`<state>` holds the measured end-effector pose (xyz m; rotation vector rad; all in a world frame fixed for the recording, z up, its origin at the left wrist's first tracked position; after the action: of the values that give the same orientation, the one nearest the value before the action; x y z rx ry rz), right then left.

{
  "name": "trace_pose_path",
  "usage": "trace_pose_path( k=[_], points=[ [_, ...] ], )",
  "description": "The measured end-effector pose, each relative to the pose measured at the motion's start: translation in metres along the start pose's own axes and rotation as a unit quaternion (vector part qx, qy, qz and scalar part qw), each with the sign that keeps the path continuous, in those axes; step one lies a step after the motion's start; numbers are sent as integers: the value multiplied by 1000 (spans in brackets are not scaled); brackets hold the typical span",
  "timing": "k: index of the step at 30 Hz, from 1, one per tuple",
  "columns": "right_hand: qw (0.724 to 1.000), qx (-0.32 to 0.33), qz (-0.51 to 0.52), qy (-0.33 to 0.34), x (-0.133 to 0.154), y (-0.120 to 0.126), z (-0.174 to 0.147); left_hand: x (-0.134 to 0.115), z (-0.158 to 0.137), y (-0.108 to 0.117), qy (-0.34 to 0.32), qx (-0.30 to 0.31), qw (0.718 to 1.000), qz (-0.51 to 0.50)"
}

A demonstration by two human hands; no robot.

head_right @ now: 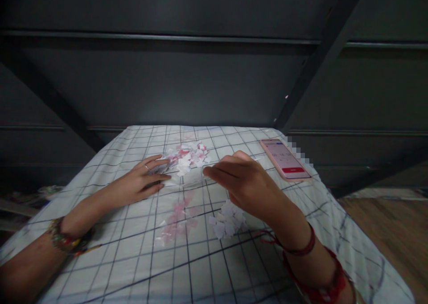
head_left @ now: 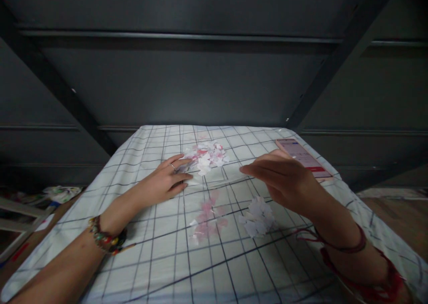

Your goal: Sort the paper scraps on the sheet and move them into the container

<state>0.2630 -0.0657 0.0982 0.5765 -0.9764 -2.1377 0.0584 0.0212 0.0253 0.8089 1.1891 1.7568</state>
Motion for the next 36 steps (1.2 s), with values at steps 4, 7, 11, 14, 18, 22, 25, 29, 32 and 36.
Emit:
trace_pose_path(
  k=[4, 7, 11, 14, 18, 22, 25, 29, 32, 36],
  points=[
    [1000, 13, -24, -2, 2, -3, 1, 0, 0, 0, 1, 2, 1000, 2],
    [1000, 24, 7, 7, 5, -2, 1, 0, 0, 0, 1, 5, 1000, 1],
    [1000, -15, -3, 13, 5, 6, 0, 0, 0, 0, 3, 6, 1000, 3],
    [999, -23, -46, 1, 1, 1, 1, -1, -1, 0, -2, 3, 1000, 13],
    [997, -19, -67, -19, -4, -13, 4, -2, -1, 0, -5, 6, 1000, 14],
    [998, 12, -59, -35, -7, -21, 4, -1, -1, 1, 2, 8, 1000, 8],
    [997, 16, -60, -34, -9, -17, 2, 0, -1, 0, 7, 14, 1000, 6],
    [997, -2, -69, -43, -10, -16, 3, 0, -1, -1, 2, 14, 1000, 4],
    [997, 11, -60, -46, -9, -22, 5, 0, -1, -2, 1, 10, 1000, 2],
    [997, 23, -57, -53, -9, -20, 4, 0, -1, -1, -1, 8, 1000, 3]
  ],
)
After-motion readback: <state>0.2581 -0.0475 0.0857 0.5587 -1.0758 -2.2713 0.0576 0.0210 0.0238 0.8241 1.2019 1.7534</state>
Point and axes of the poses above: each hand's wrist, its own z-axis towards the middle knuckle, its own y-axis out of the back of the hand, x = y × z, the point moved 6 cm from there along z, towards the middle knuckle, and after that the axes turned 4 degrees about z, right-handed, at the moved point
